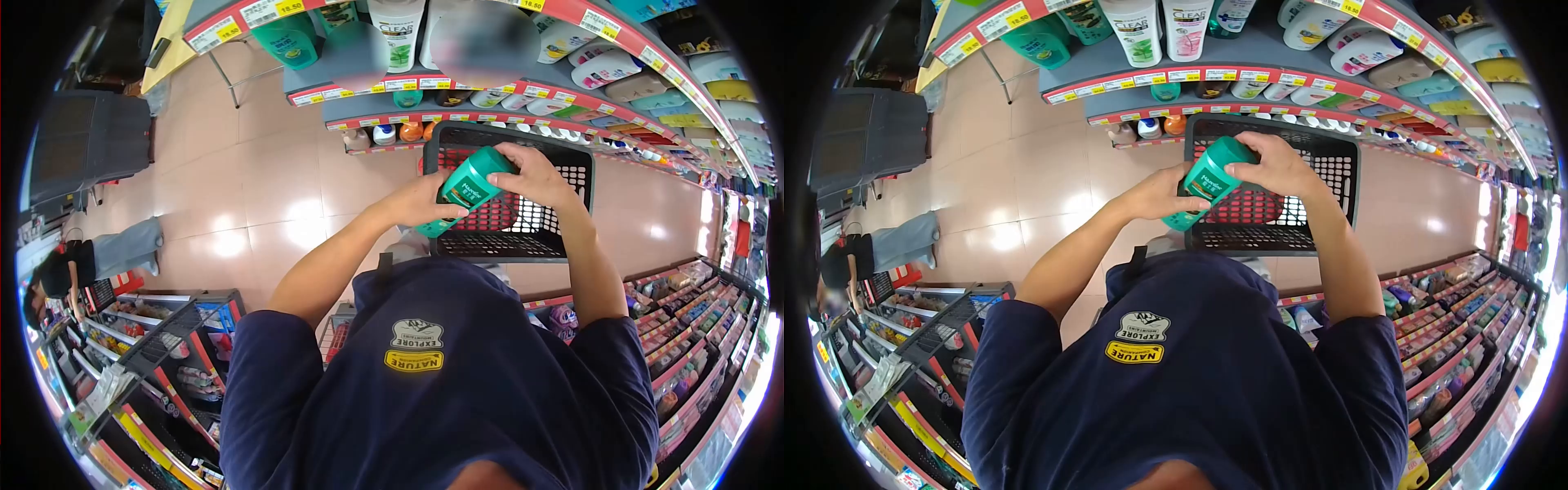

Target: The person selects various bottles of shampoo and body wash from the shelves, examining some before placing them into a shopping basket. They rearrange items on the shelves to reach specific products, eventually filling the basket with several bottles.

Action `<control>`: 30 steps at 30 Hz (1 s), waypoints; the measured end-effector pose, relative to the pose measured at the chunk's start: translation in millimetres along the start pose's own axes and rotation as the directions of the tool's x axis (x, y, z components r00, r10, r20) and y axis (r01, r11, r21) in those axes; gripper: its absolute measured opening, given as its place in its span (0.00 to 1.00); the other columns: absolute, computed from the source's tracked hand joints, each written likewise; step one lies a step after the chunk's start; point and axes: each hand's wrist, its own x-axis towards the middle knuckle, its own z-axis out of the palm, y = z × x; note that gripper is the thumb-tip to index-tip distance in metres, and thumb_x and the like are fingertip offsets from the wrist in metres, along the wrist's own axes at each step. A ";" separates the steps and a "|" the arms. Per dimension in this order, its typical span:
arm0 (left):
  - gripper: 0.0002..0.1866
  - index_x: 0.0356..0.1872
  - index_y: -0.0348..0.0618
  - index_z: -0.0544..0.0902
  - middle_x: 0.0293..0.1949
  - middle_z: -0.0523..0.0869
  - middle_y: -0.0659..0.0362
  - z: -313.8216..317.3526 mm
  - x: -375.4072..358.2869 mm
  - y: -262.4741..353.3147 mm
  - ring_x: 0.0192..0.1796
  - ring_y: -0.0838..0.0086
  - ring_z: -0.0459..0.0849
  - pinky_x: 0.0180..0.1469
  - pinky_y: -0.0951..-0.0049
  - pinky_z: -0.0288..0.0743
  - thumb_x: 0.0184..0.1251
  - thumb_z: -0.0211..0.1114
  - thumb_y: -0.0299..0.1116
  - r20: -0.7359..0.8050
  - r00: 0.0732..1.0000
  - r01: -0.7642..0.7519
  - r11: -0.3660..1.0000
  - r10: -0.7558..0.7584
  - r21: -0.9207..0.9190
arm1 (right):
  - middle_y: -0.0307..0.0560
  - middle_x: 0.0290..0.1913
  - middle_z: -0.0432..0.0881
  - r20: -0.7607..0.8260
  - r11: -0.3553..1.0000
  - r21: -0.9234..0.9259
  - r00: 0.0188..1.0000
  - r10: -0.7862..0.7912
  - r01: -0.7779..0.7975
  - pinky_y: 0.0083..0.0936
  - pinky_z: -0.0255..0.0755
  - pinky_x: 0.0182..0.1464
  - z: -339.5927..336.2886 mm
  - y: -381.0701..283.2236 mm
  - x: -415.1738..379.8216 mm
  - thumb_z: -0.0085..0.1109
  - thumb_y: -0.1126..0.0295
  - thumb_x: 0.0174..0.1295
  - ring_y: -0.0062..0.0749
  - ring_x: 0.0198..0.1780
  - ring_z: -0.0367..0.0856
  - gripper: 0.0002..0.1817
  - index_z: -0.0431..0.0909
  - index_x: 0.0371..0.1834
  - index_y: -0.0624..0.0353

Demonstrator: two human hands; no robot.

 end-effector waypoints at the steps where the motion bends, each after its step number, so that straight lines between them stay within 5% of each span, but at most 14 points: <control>1: 0.37 0.60 0.31 0.74 0.50 0.86 0.46 -3.7 -2.3 3.4 0.54 0.61 0.86 0.56 0.63 0.78 0.58 0.77 0.48 0.029 1.000 0.011 0.998 -0.010 -0.060 | 0.51 0.44 0.85 0.003 1.000 0.024 1.000 -0.013 0.013 0.30 0.75 0.52 1.0 -4.1 4.1 0.69 0.61 0.60 0.31 0.45 0.82 0.24 0.80 0.54 0.64; 2: 0.36 0.58 0.32 0.75 0.46 0.86 0.49 -6.7 -3.5 2.2 0.50 0.65 0.86 0.54 0.66 0.79 0.56 0.79 0.47 0.044 0.993 0.113 0.974 -0.107 -0.196 | 0.47 0.42 0.84 0.006 0.997 0.069 1.000 -0.026 0.025 0.28 0.75 0.48 2.9 -6.9 8.1 0.68 0.58 0.62 0.27 0.44 0.81 0.24 0.79 0.54 0.65; 6: 0.34 0.57 0.33 0.76 0.46 0.86 0.48 -19.5 -19.6 -7.0 0.49 0.64 0.86 0.54 0.64 0.79 0.55 0.80 0.45 -0.112 0.988 0.087 0.986 -0.103 -0.141 | 0.42 0.44 0.83 -0.046 0.975 0.204 0.995 -0.085 0.093 0.22 0.74 0.42 15.9 -11.0 24.4 0.63 0.52 0.67 0.22 0.43 0.79 0.27 0.77 0.59 0.63; 9: 0.34 0.57 0.34 0.77 0.46 0.86 0.48 -23.5 -32.0 -4.8 0.50 0.64 0.86 0.55 0.64 0.78 0.55 0.80 0.45 -0.207 0.978 0.014 0.992 -0.041 -0.129 | 0.41 0.44 0.82 -0.114 0.893 0.449 0.993 0.018 0.035 0.22 0.75 0.48 36.0 -32.4 31.2 0.56 0.54 0.74 0.23 0.46 0.78 0.24 0.76 0.61 0.64; 12: 0.35 0.59 0.34 0.76 0.48 0.86 0.49 -28.1 -39.5 -3.5 0.51 0.65 0.85 0.56 0.64 0.78 0.55 0.81 0.42 -0.264 0.963 0.014 0.993 -0.045 -0.119 | 0.42 0.46 0.82 -0.137 0.927 0.375 0.990 0.031 0.023 0.24 0.74 0.52 41.7 -62.5 34.0 0.56 0.56 0.75 0.25 0.49 0.79 0.23 0.76 0.60 0.65; 16: 0.32 0.58 0.34 0.77 0.49 0.87 0.52 -51.5 -39.9 -11.7 0.51 0.71 0.85 0.54 0.67 0.79 0.56 0.80 0.38 -0.399 0.915 -0.141 0.974 0.059 -0.179 | 0.46 0.53 0.81 -0.110 0.892 0.406 0.980 -0.165 0.196 0.26 0.74 0.57 48.9 -83.4 37.0 0.60 0.60 0.73 0.27 0.54 0.79 0.25 0.72 0.64 0.65; 19: 0.31 0.58 0.35 0.77 0.49 0.87 0.55 -90.3 -40.0 5.0 0.48 0.73 0.86 0.52 0.69 0.81 0.57 0.80 0.38 -0.619 0.778 -0.085 0.959 -0.107 -0.272 | 0.48 0.55 0.81 -0.209 0.875 0.319 0.927 -0.311 0.365 0.27 0.74 0.58 60.9 -79.5 37.2 0.60 0.60 0.73 0.29 0.55 0.79 0.26 0.70 0.66 0.65; 20: 0.29 0.57 0.35 0.78 0.48 0.87 0.55 -107.5 -37.8 10.1 0.47 0.73 0.86 0.51 0.69 0.81 0.57 0.80 0.37 -0.675 0.737 -0.140 0.967 -0.042 -0.213 | 0.49 0.54 0.82 -0.220 0.883 0.282 0.921 -0.321 0.375 0.28 0.75 0.57 64.2 -76.4 34.6 0.60 0.59 0.73 0.31 0.55 0.80 0.25 0.71 0.64 0.65; 24: 0.26 0.56 0.35 0.78 0.48 0.88 0.55 -168.7 -20.3 8.0 0.46 0.72 0.87 0.50 0.68 0.83 0.59 0.78 0.34 -0.786 0.617 -0.213 0.971 0.045 -0.111 | 0.49 0.52 0.83 -0.096 0.925 0.358 0.990 -0.101 0.129 0.29 0.76 0.56 80.8 -46.0 15.4 0.60 0.58 0.73 0.32 0.53 0.82 0.23 0.74 0.62 0.63; 30: 0.25 0.56 0.35 0.78 0.49 0.88 0.55 -210.1 6.2 7.0 0.49 0.72 0.86 0.53 0.69 0.81 0.60 0.77 0.31 -0.817 0.576 -0.256 0.957 0.039 -0.134 | 0.50 0.47 0.85 -0.027 0.954 0.297 0.999 0.037 -0.028 0.27 0.76 0.52 111.2 9.5 -25.1 0.59 0.57 0.73 0.28 0.47 0.83 0.24 0.75 0.60 0.66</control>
